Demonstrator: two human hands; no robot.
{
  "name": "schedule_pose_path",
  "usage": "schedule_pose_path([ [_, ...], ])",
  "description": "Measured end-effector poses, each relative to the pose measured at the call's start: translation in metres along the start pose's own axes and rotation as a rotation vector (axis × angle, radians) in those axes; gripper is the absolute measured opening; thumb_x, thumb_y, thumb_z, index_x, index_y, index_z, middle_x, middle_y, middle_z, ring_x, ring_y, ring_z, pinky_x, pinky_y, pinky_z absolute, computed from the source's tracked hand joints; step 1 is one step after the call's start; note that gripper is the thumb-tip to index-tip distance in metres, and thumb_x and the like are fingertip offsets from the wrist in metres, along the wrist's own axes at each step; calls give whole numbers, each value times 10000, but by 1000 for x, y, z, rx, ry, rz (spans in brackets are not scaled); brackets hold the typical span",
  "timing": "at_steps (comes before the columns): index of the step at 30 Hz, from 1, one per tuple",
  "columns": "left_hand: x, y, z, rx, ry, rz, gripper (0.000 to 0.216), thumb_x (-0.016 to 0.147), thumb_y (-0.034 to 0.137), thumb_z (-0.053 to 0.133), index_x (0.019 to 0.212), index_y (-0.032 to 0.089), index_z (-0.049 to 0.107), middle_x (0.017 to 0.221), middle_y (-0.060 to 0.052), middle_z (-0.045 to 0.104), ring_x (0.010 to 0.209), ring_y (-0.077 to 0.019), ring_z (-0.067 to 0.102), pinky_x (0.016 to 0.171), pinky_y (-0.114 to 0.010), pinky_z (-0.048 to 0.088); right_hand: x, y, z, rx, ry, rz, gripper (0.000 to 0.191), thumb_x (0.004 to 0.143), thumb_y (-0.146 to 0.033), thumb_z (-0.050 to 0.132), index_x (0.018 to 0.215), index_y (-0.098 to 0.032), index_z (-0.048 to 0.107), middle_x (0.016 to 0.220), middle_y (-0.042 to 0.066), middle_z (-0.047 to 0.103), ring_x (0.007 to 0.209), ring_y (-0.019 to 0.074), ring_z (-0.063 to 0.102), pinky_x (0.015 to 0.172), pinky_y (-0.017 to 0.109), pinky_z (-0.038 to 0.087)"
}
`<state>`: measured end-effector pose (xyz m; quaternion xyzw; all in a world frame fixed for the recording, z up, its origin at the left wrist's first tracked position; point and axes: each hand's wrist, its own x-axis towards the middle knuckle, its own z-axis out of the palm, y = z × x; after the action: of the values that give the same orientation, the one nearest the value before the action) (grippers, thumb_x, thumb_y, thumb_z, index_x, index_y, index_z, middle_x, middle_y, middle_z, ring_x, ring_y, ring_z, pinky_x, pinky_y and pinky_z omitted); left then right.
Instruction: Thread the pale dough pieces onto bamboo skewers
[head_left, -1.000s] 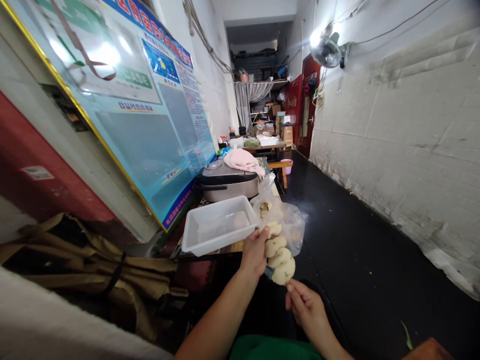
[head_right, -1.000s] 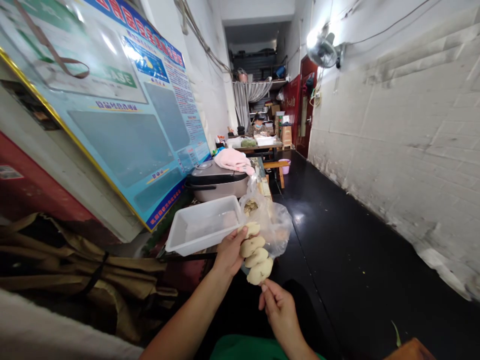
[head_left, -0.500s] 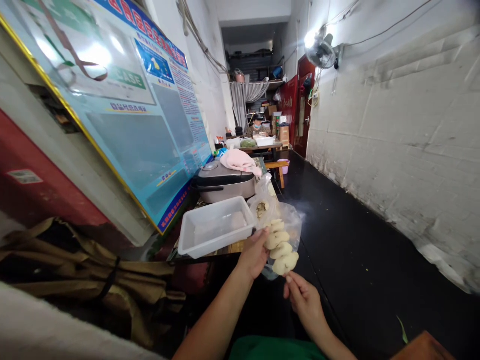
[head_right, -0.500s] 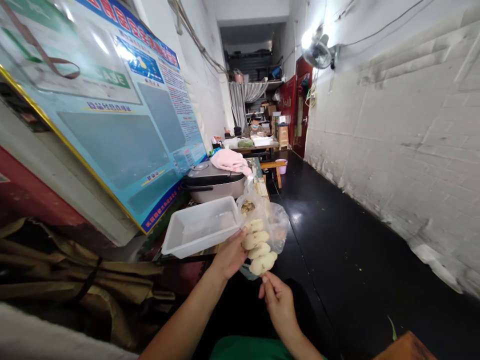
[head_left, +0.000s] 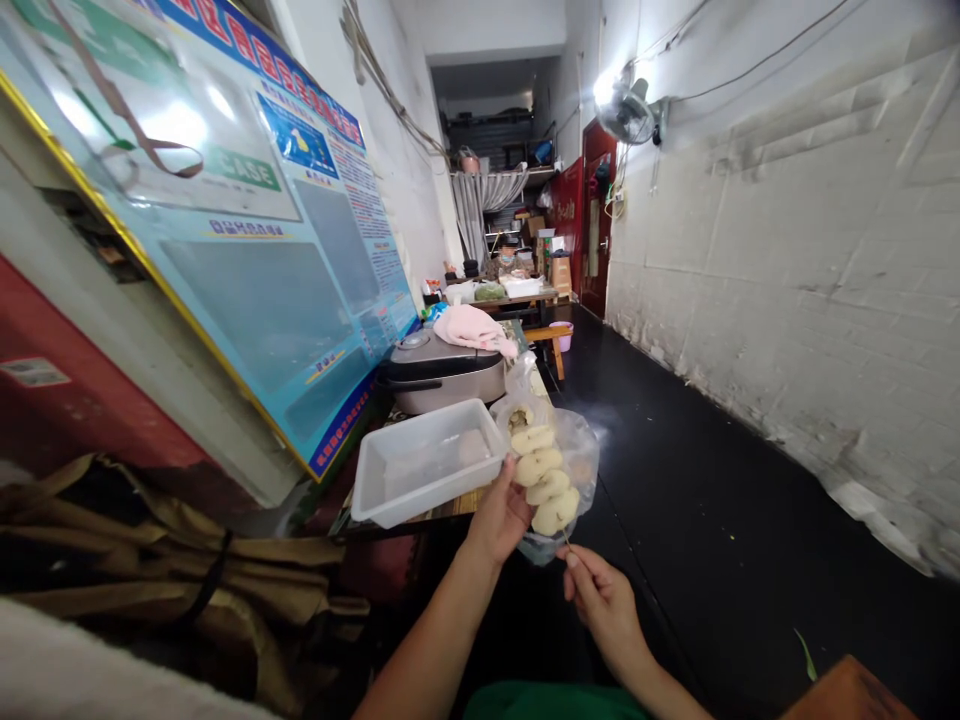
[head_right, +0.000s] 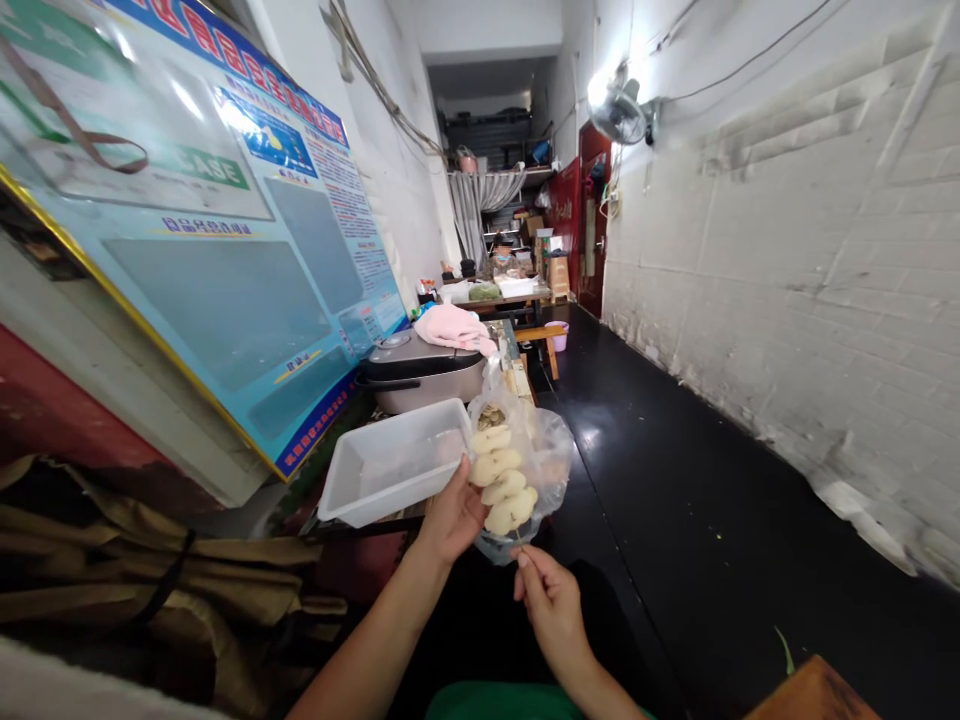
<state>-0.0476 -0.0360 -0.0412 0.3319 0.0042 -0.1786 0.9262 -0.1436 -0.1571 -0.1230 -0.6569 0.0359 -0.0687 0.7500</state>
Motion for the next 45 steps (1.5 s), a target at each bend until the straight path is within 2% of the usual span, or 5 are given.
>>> schedule_pose_path([
  [8,-15,-32,1,56,14,-40,390,702,368,803,1003,146,694,1127,-112,687,1067,-234,636,950,-362,512,10,3,15,15,12,-32,566,805,-693,529,660,-146,525,510,-42,385,409,39,261,388,187,193],
  [18,-14,-44,7,171,118,-56,495,652,397,830,1013,112,648,1059,-143,694,921,-214,677,842,-314,525,9,16,12,47,23,26,573,775,-713,565,721,-143,544,520,-66,358,408,24,219,378,178,157],
  [28,-10,-23,11,92,-30,25,462,684,398,806,1022,110,677,1035,-132,702,898,-196,671,729,-251,527,6,7,10,52,63,56,653,740,-727,588,963,-113,605,558,-56,432,396,27,249,374,186,192],
  [38,-2,-34,7,238,201,162,522,535,391,875,913,78,695,834,-102,708,705,-160,645,654,-252,503,10,11,10,-42,49,60,604,744,-746,555,640,-152,527,464,-69,300,396,41,205,390,198,146],
  [45,1,-42,8,207,280,225,561,495,400,884,926,102,683,888,-90,712,764,-163,647,704,-260,502,13,18,9,-102,54,-16,567,804,-693,528,621,-157,515,483,-52,329,412,57,236,406,203,164],
])
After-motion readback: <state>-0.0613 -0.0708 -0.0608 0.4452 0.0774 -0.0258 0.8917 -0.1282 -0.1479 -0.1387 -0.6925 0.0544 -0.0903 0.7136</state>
